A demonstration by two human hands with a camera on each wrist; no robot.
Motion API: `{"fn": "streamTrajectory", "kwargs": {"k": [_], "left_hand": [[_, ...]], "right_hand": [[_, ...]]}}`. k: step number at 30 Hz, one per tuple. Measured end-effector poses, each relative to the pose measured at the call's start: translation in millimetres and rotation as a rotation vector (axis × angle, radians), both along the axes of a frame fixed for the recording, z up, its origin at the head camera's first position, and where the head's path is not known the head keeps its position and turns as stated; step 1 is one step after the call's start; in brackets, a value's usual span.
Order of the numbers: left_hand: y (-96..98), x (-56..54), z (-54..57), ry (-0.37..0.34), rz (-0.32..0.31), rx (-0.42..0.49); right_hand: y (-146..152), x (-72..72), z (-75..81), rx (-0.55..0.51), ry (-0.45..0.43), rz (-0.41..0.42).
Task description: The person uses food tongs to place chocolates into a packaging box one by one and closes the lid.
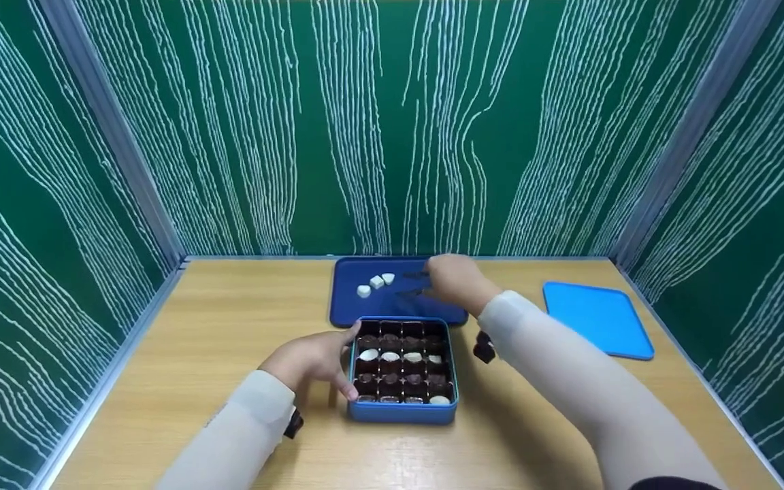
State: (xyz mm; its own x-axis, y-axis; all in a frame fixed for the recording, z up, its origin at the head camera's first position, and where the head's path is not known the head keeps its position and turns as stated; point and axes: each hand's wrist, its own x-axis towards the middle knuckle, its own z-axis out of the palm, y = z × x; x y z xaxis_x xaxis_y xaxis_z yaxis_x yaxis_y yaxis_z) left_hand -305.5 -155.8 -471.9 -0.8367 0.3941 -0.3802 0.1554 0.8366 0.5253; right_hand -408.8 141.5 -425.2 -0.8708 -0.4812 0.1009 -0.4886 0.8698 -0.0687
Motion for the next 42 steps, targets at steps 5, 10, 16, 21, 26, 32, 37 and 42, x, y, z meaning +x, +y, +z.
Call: {"fn": "streamTrajectory", "kwargs": {"k": [5,10,16,21,26,32,37,42], "left_hand": [[0.7,-1.0,-0.1,-0.001,0.001,-0.002],[-0.1,-1.9,-1.1,0.011,-0.009,-0.012],[0.7,-2.2,-0.5,0.013,-0.011,-0.019],[1.6,-1.9,0.3,0.008,-0.014,-0.021],[-0.1,-2.2,0.1,0.001,-0.01,-0.018],[-1.2,-2.9,1.3,-0.003,-0.008,-0.026],[-1.2,-2.4,1.4,0.002,-0.016,-0.03],[-0.6,-2.0,1.9,0.005,-0.022,-0.012]], "right_hand": [[-15,-19.2,-11.3,0.09,0.039,0.012],[-32,-31.8,-18.6,0.239,0.045,-0.03],[-43,-41.4,-23.5,0.362,0.033,-0.054],[-47,-45.2,-26.4,0.423,0.009,-0.07],[-50,-47.0,-26.4,0.459,0.019,-0.075],[-41,-48.3,-27.7,0.372,0.036,-0.071],[-21,-50.4,-29.1,0.134,-0.023,-0.079],[1,-54.7,-32.4,-0.078,-0.122,-0.138]]}}
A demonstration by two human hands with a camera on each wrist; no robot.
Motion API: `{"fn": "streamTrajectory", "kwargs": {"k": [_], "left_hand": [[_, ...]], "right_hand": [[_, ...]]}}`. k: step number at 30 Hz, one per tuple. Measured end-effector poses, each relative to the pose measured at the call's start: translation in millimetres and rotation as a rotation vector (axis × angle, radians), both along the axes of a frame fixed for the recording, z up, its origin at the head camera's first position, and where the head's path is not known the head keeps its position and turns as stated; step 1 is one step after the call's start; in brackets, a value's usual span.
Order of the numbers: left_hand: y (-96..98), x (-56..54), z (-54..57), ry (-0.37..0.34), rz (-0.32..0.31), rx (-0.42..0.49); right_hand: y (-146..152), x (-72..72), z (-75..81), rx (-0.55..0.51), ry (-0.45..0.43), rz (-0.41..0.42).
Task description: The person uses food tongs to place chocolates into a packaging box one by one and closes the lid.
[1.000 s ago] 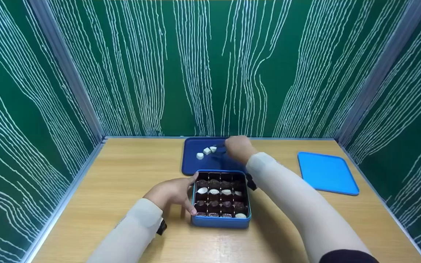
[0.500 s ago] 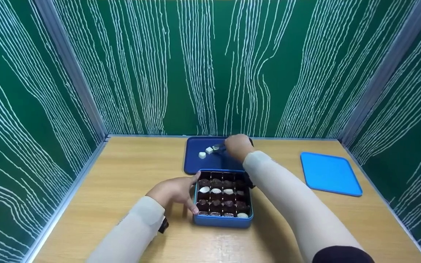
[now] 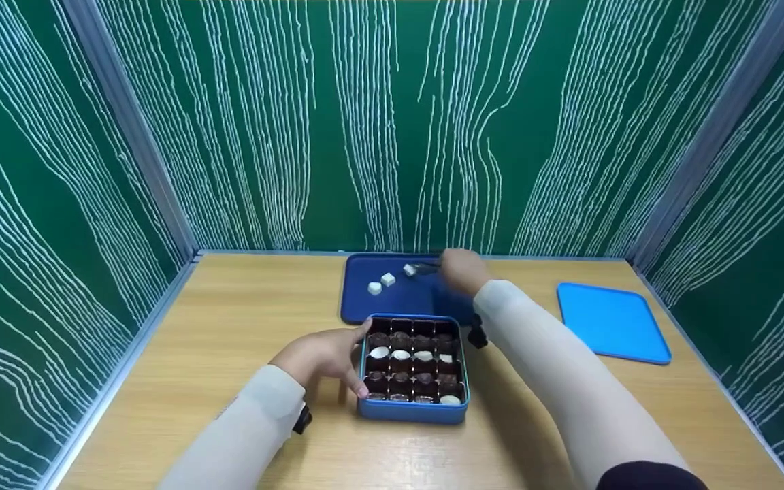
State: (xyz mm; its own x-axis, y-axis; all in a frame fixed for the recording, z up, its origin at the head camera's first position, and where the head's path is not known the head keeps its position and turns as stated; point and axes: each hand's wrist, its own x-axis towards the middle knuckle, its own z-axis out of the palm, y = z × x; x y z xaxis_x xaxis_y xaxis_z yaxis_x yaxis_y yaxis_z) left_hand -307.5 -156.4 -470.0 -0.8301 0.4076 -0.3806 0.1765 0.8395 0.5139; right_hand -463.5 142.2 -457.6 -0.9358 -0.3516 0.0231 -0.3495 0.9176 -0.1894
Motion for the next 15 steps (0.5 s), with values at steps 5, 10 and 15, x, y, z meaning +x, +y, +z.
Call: {"fn": "streamTrajectory", "kwargs": {"k": [5,10,15], "left_hand": [[0.0,0.2,0.6,-0.001,0.006,0.005],[0.3,0.7,0.2,-0.007,0.012,0.004],[0.0,-0.2,-0.3,-0.01,0.015,0.004]], "right_hand": [[10.7,-2.4,-2.6,0.002,-0.06,-0.075],[9.0,1.2,0.4,0.002,-0.075,-0.117],[3.4,4.5,1.0,-0.012,-0.066,-0.073]]}}
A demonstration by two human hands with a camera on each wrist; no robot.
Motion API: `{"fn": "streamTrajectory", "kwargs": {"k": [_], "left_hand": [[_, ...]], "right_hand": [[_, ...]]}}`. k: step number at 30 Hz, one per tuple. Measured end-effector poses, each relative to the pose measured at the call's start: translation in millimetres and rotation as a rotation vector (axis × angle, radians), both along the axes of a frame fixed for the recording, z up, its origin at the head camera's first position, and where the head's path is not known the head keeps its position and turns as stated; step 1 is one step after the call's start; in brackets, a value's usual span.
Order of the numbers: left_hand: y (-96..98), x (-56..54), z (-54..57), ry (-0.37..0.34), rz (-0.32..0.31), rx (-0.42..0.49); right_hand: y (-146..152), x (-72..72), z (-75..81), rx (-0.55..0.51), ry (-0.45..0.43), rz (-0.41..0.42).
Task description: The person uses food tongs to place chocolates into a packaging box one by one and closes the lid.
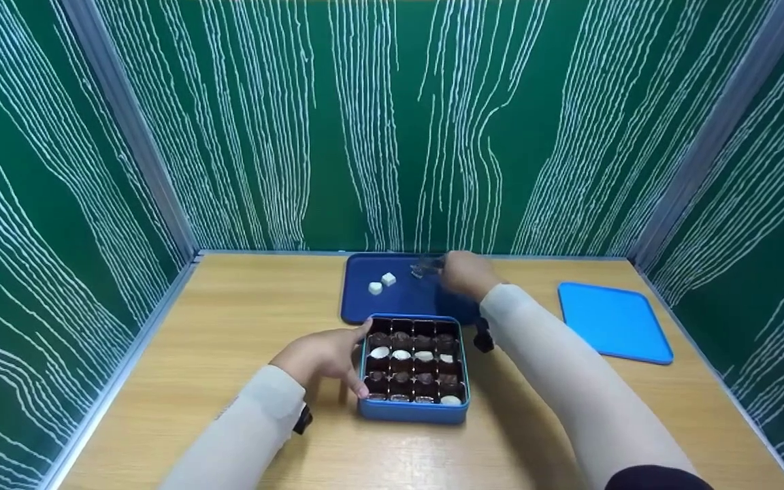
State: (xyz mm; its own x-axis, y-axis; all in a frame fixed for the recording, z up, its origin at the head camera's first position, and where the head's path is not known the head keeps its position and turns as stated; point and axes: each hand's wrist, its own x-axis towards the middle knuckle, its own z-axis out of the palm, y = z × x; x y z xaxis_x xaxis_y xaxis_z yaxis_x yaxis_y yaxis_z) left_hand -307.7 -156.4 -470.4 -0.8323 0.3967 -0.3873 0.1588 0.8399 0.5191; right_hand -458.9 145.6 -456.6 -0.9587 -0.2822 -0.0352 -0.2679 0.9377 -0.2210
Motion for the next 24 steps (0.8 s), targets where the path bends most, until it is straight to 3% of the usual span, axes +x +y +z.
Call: {"fn": "streamTrajectory", "kwargs": {"k": [6,14,19,24], "left_hand": [[1.4,-0.1,0.6,-0.004,0.0,-0.001],[4.8,1.2,-0.8,-0.007,-0.008,0.014],[3.8,1.1,-1.1,-0.015,0.0,0.018],[-0.8,0.8,-0.2,-0.016,0.014,-0.002]], "right_hand": [[1,3.7,-2.9,0.036,-0.014,-0.006],[5,-3.7,-13.5,-0.028,-0.033,-0.002],[11,-2.2,-7.3,-0.188,-0.194,0.018],[26,3.1,6.4,-0.212,-0.396,0.014]]}}
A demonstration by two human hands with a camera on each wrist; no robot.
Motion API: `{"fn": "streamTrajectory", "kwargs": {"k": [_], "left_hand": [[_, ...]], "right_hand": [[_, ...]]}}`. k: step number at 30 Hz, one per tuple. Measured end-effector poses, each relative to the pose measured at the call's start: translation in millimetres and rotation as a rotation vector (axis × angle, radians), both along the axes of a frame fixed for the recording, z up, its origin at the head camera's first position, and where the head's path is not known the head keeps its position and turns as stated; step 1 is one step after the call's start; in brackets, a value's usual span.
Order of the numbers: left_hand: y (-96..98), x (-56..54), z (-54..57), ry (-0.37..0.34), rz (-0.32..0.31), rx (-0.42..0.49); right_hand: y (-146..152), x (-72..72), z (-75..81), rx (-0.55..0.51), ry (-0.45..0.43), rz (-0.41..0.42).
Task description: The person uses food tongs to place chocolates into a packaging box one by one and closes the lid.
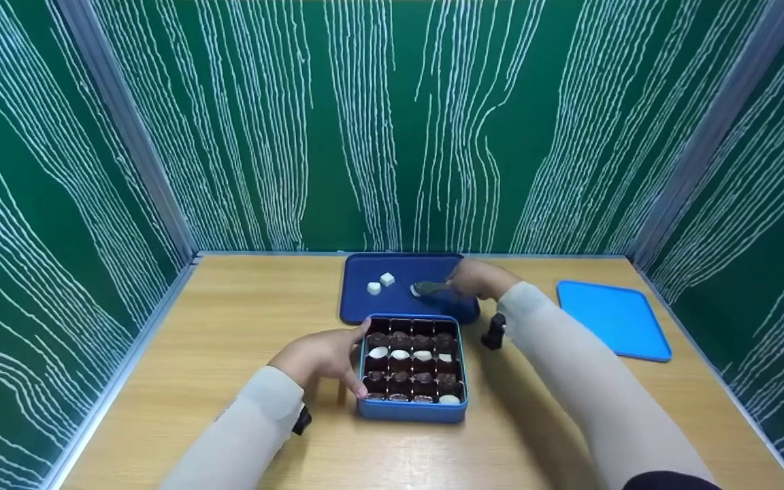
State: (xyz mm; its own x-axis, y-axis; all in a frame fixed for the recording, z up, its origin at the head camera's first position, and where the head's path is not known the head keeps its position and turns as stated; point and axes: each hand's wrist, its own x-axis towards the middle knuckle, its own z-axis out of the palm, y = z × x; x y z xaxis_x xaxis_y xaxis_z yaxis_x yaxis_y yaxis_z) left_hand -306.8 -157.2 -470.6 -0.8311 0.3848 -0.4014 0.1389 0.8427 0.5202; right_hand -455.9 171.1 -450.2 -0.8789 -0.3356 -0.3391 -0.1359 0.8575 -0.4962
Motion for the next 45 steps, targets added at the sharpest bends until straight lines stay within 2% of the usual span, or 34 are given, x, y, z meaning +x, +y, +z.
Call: {"fn": "streamTrajectory", "kwargs": {"k": [2,5,9,13,16,19,26,29,37,45], "left_hand": [[-1.0,0.1,0.2,-0.001,0.003,-0.003],[-2.6,1.1,0.0,-0.01,0.012,0.001],[-2.9,2.5,0.4,-0.013,0.012,0.01],[-0.7,2.3,0.9,-0.008,0.006,0.011],[0.9,2.1,1.0,-0.004,0.003,0.006],[1.0,1.9,-0.1,0.004,-0.003,0.004],[1.8,1.3,-0.7,0.013,-0.005,0.006],[2.3,1.7,-0.3,0.011,-0.002,0.004],[3.0,2.0,-0.3,0.012,-0.005,0.0],[0.0,1.9,1.0,-0.003,0.008,0.006]], "right_hand": [[9,1.3,4.6,0.022,-0.06,-0.014],[19,3.7,10.5,0.086,-0.073,-0.01],[24,6.0,15.6,0.218,-0.019,0.02],[24,11.0,19.7,0.333,0.075,-0.004],[22,19.7,21.7,0.342,0.147,-0.033],[18,28.7,19.5,0.294,0.199,-0.05],[8,35.7,8.9,0.322,0.348,-0.02],[4,36.4,5.7,0.329,0.364,-0.022],[1,38.8,4.1,0.33,0.337,-0.042],[8,37.2,7.5,0.316,0.319,-0.001]]}}
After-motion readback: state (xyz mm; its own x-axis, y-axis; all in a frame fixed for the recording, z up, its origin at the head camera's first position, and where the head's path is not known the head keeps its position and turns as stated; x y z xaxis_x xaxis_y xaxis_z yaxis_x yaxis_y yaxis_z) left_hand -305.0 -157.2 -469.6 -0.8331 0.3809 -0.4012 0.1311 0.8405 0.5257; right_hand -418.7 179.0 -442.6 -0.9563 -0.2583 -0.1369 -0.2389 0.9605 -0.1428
